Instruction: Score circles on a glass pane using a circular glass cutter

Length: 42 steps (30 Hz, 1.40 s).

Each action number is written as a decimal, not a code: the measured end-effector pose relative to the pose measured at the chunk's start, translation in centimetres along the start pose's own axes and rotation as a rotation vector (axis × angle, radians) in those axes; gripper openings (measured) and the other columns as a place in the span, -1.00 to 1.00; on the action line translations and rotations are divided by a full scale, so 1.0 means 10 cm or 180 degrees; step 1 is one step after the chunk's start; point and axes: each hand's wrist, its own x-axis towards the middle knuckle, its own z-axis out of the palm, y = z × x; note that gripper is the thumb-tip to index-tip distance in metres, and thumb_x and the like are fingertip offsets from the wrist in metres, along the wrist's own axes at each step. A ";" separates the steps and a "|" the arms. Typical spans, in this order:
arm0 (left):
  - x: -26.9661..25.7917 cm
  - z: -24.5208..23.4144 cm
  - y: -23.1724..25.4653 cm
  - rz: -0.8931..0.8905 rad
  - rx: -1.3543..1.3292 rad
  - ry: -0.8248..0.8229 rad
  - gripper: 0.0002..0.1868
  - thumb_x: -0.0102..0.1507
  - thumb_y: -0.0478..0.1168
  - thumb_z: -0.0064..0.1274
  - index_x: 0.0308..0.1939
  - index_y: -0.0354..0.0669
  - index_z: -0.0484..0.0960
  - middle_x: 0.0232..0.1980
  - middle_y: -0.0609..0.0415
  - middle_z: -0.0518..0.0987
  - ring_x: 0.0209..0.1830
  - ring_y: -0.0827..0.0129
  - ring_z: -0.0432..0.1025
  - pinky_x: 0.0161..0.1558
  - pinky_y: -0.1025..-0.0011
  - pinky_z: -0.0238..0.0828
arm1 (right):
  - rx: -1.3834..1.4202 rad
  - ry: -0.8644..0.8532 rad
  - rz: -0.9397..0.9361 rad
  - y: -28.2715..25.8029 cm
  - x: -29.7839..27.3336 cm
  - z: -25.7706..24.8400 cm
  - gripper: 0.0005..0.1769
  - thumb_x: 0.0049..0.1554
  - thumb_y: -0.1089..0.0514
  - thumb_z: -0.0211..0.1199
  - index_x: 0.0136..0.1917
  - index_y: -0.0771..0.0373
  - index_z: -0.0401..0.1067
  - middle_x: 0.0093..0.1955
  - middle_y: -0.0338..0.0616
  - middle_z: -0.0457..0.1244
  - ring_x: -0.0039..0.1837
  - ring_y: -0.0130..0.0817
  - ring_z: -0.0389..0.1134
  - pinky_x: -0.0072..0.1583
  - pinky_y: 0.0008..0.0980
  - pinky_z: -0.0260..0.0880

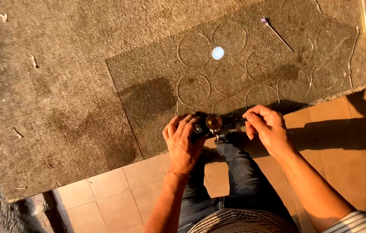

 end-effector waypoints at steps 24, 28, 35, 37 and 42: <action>-0.12 0.27 0.08 -0.1041 0.1055 0.0056 -0.26 -0.07 0.22 0.33 0.09 0.02 0.51 0.00 0.05 0.48 -0.01 0.09 0.33 0.04 0.17 0.16 | -0.1362 -0.0142 0.0132 -0.06 -0.37 -0.11 -0.87 0.16 0.08 0.27 -0.14 0.14 0.55 -0.35 -0.36 0.35 -0.37 -0.61 0.29 -0.27 -0.58 0.30; -0.13 0.31 0.12 -0.1251 0.1149 0.0048 -0.32 -0.07 0.18 0.30 0.10 0.14 0.56 0.07 0.10 0.46 0.07 0.11 0.34 0.11 0.13 0.13 | -0.1657 -0.0227 -0.0381 -0.09 -0.35 -0.14 -0.84 0.18 0.06 0.24 -0.17 0.15 0.50 -0.30 -0.35 0.36 -0.33 -0.52 0.26 -0.19 -0.52 0.27; -0.05 0.33 0.15 -0.1240 0.1400 0.0133 -0.31 -0.06 0.24 0.32 0.10 0.17 0.60 0.08 0.09 0.46 0.07 0.12 0.36 0.13 0.11 0.16 | -0.1596 -0.0243 -0.0209 -0.09 -0.19 -0.16 -0.86 0.17 0.08 0.26 -0.10 0.15 0.56 -0.16 -0.34 0.47 -0.22 -0.56 0.43 -0.14 -0.55 0.39; 0.00 0.20 0.19 -0.1186 0.1060 -0.0446 -0.19 -0.01 0.28 0.25 0.31 0.25 0.52 0.12 0.10 0.41 0.15 0.18 0.32 0.17 0.16 0.14 | -0.1583 -0.0112 0.0056 -0.09 -0.17 -0.15 -0.88 0.15 0.07 0.30 -0.11 0.13 0.55 -0.27 -0.41 0.41 -0.42 -0.63 0.16 -0.32 -0.59 0.18; 0.02 0.00 0.05 -0.0934 0.0755 -0.0966 -0.18 0.09 -0.02 0.29 0.45 0.19 0.39 0.23 0.03 0.40 0.18 0.16 0.31 0.19 0.10 0.13 | -0.1553 -0.0047 -0.0009 -0.06 -0.14 -0.14 -0.91 0.14 0.12 0.33 -0.10 0.15 0.55 -0.18 -0.35 0.44 -0.25 -0.61 0.35 -0.16 -0.61 0.36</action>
